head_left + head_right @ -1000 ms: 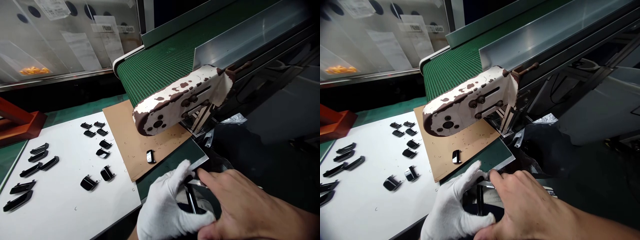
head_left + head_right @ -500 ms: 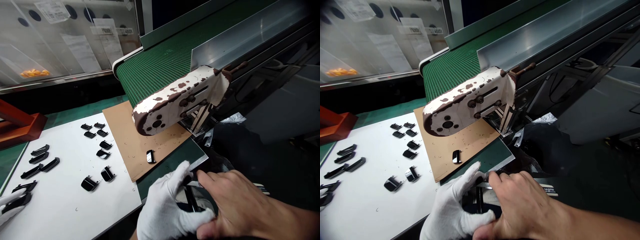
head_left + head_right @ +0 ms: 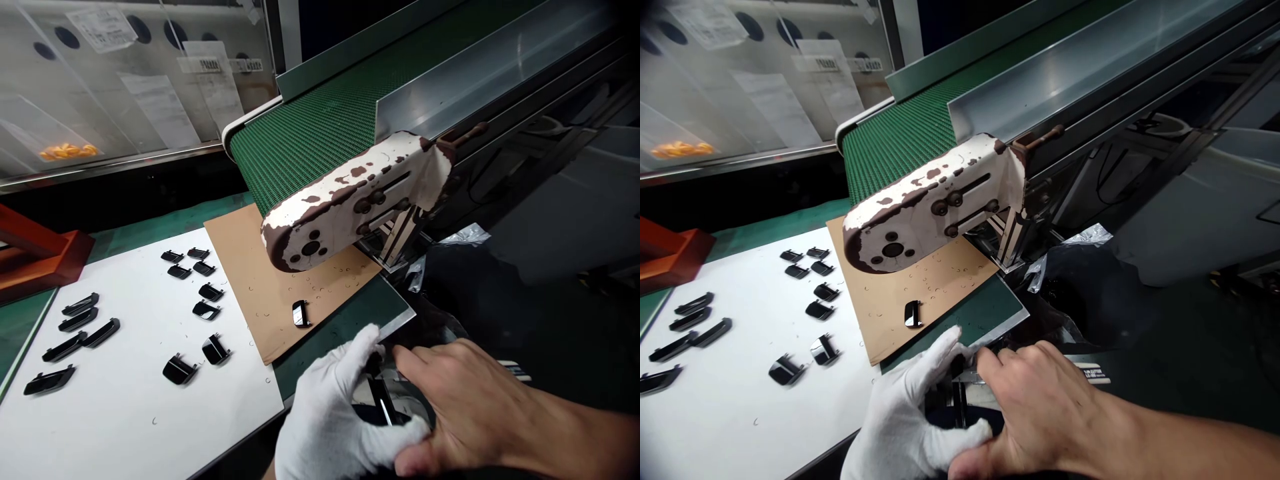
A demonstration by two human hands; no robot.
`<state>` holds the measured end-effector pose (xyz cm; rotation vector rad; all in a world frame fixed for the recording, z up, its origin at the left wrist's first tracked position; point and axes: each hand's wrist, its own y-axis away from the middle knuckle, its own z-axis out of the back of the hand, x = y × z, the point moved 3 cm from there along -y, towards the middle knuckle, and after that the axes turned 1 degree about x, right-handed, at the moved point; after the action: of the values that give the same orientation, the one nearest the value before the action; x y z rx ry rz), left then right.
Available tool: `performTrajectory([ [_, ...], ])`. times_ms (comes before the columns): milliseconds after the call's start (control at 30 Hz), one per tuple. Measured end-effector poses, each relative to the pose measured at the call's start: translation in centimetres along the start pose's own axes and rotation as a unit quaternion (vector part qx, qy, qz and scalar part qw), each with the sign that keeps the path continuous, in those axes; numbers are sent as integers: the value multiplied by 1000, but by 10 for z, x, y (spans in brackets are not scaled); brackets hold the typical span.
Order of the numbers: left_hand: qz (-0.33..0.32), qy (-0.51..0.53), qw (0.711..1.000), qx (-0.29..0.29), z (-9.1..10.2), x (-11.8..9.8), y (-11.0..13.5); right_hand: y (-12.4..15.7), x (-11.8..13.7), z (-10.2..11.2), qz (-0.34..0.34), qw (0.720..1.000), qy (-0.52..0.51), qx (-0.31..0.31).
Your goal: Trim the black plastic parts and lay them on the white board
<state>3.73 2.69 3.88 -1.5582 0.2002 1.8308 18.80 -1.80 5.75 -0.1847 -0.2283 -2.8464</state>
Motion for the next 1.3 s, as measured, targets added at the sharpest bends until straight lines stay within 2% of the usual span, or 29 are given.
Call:
performTrajectory([
  [100,19,-3,1000,0,0,2,0,0,0,0,6,1000,-3,-22],
  [400,-17,-14,1000,-17,-1,2,-2,2,1,-1,31,997,-2,-77],
  [567,-2,-11,1000,-12,-1,2,-2,4,1,-3,35,995,14,-97],
  [833,17,-23,1000,-14,-3,9,2,7,3,-5,54,994,29,-87],
  [933,43,-35,998,-7,-1,14,2,6,4,-3,62,990,17,-126],
  [1033,40,-48,998,-27,4,15,-1,3,5,5,58,974,-42,-215],
  [1100,37,-45,997,-47,6,13,-2,2,4,10,28,958,-120,-260],
  [1200,16,-37,996,-80,8,10,-4,3,2,7,-36,926,-282,-249],
  [1300,-15,-36,994,-98,8,8,-4,9,-1,-9,-96,863,-429,-247],
])
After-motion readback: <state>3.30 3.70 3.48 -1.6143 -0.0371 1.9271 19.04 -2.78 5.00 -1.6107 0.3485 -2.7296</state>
